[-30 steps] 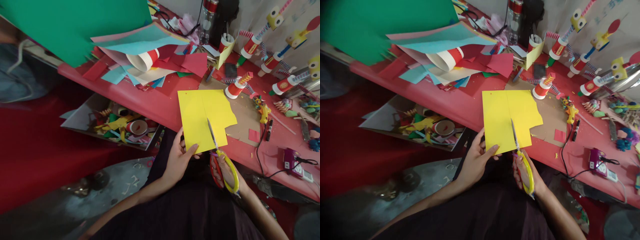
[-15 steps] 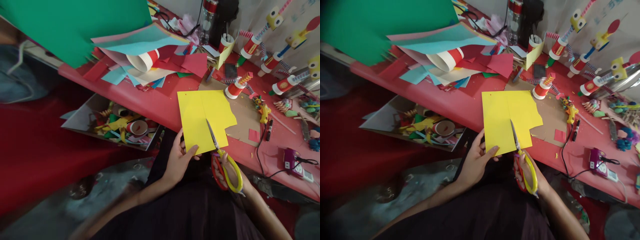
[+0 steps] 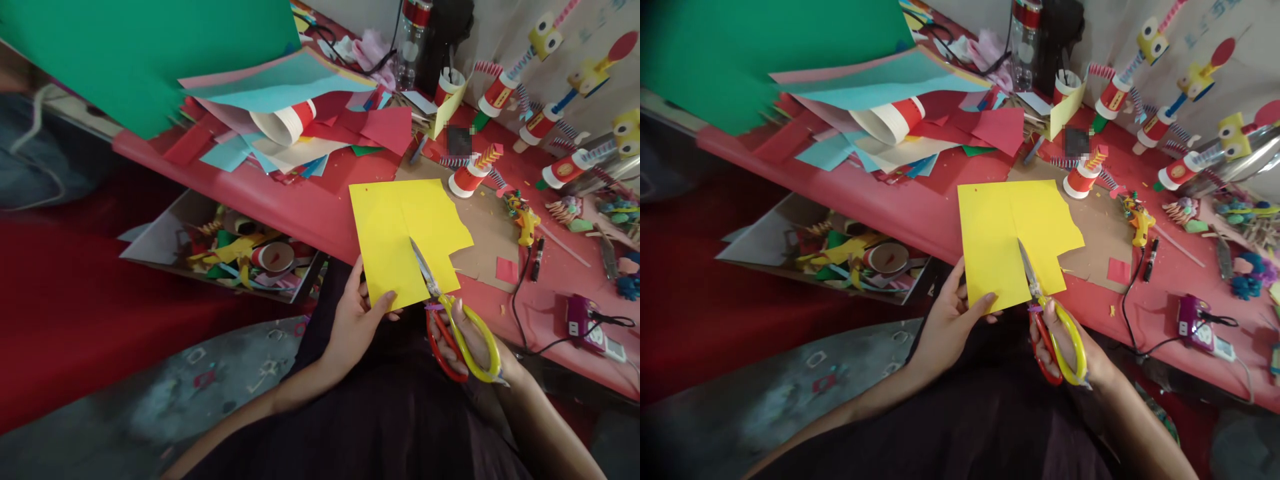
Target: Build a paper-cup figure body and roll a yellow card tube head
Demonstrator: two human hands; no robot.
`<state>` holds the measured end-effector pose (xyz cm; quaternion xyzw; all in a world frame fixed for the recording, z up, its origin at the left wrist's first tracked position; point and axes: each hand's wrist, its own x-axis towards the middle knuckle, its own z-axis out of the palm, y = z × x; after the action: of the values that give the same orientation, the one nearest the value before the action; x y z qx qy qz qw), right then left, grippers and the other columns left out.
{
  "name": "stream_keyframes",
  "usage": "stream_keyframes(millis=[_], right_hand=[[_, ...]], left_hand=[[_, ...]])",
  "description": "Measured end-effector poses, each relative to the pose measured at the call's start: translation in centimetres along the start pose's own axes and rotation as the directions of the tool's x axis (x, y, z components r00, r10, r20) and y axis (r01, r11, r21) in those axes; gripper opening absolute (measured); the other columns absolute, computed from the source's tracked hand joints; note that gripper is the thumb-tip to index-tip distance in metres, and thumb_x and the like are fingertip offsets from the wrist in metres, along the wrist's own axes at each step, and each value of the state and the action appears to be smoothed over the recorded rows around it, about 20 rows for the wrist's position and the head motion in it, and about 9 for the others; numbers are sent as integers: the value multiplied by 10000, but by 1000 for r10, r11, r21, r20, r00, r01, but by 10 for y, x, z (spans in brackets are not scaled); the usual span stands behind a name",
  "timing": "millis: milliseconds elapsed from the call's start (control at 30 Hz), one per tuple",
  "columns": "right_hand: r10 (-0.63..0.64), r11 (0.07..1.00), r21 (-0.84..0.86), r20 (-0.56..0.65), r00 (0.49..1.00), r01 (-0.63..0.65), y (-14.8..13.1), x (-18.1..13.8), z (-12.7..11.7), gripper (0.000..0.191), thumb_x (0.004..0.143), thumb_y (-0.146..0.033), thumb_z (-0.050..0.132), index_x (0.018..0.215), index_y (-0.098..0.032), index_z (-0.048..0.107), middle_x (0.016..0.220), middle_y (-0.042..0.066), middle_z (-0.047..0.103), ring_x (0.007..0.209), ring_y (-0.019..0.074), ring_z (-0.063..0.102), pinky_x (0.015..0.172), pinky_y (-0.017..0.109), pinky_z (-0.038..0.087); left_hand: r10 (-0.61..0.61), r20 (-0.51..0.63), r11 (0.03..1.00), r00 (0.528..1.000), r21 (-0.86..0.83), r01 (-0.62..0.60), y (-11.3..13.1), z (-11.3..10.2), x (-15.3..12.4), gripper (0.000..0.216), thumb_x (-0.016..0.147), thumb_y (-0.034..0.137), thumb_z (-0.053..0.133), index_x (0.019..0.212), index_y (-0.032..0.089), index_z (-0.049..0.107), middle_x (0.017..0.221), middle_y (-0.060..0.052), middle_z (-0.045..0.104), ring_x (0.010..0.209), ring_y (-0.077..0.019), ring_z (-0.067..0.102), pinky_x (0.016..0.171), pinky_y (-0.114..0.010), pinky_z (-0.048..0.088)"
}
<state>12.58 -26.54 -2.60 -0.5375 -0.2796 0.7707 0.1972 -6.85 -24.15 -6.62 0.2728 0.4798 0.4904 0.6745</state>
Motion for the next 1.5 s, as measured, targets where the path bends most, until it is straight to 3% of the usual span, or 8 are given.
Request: stream_keyframes(millis=[133, 367, 633, 967, 1233, 1300, 1400, 1500], right_hand=[[1, 1000, 3, -14, 1000, -1, 1, 3, 1, 741, 724, -946, 428, 756, -211, 518, 428, -99, 432, 274, 42, 276, 288, 174, 217], [-34, 997, 70, 15, 999, 32, -2, 7, 4, 827, 652, -989, 432, 741, -177, 563, 449, -86, 434, 296, 29, 277, 299, 174, 210], [-209, 977, 15, -157, 965, 214, -1, 13, 22, 715, 652, -939, 540, 811, -244, 476, 517, -93, 449, 342, 56, 319, 289, 184, 268], [-238, 970, 6, -182, 954, 243, 12, 15, 23, 664, 715, -899, 537, 852, -252, 478, 496, -107, 439, 288, 46, 298, 267, 192, 256], [-175, 971, 134, -176, 969, 200, 7, 13, 24, 659, 662, -823, 699, 799, -241, 423, 618, -107, 507, 298, 21, 376, 245, 154, 318], [-169, 967, 160, -188, 968, 200, 9, 15, 22, 658, 651, -804, 728, 811, -243, 423, 615, -112, 515, 294, 24, 379, 233, 149, 318], [-152, 966, 173, -222, 963, 192, 11, 18, 20, 674, 625, -804, 747, 855, -252, 434, 599, -117, 520, 296, 33, 381, 218, 143, 304], [-155, 975, 116, -251, 955, 189, 11, 18, 20, 691, 622, -849, 702, 833, -248, 434, 597, -115, 507, 290, 22, 353, 217, 140, 286]], left_hand=[[-41, 20, 996, 999, -72, 43, 4, -1, -1, 915, 770, 339, 812, 1548, 276, 334, 1055, -68, 742, 612, -114, 662, 534, -222, 600], [-46, 46, 999, 998, -8, 46, 4, 0, -4, 1002, 755, 348, 821, 1582, 263, 261, 1042, -76, 743, 691, -166, 706, 552, -263, 635], [-61, 50, 995, 997, -81, 65, 5, 2, -7, 945, 751, 342, 831, 1555, 283, 338, 1086, -84, 731, 760, -180, 713, 560, -246, 632], [-103, 46, 983, 994, -145, 109, 4, 5, -9, 982, 718, 332, 860, 1545, 281, 333, 1021, -59, 733, 761, -172, 698, 554, -225, 623], [-109, 28, 988, 994, -112, 111, 3, 2, -12, 986, 707, 359, 865, 1527, 272, 325, 1044, -63, 736, 754, -187, 713, 548, -255, 621], [-100, 26, 990, 995, -99, 102, 5, 1, -8, 941, 702, 372, 867, 1493, 250, 371, 1069, -75, 745, 810, -212, 729, 612, -291, 636], [-41, -24, 995, 999, -89, 38, 10, -3, 9, 795, 744, 426, 826, 1412, 200, 460, 1093, -98, 759, 995, -256, 729, 841, -371, 629], [57, -61, 998, 996, -22, -59, 12, -7, 32, 859, 775, 426, 790, 1492, 202, 375, 1031, -84, 776, 1035, -256, 726, 918, -396, 596]])
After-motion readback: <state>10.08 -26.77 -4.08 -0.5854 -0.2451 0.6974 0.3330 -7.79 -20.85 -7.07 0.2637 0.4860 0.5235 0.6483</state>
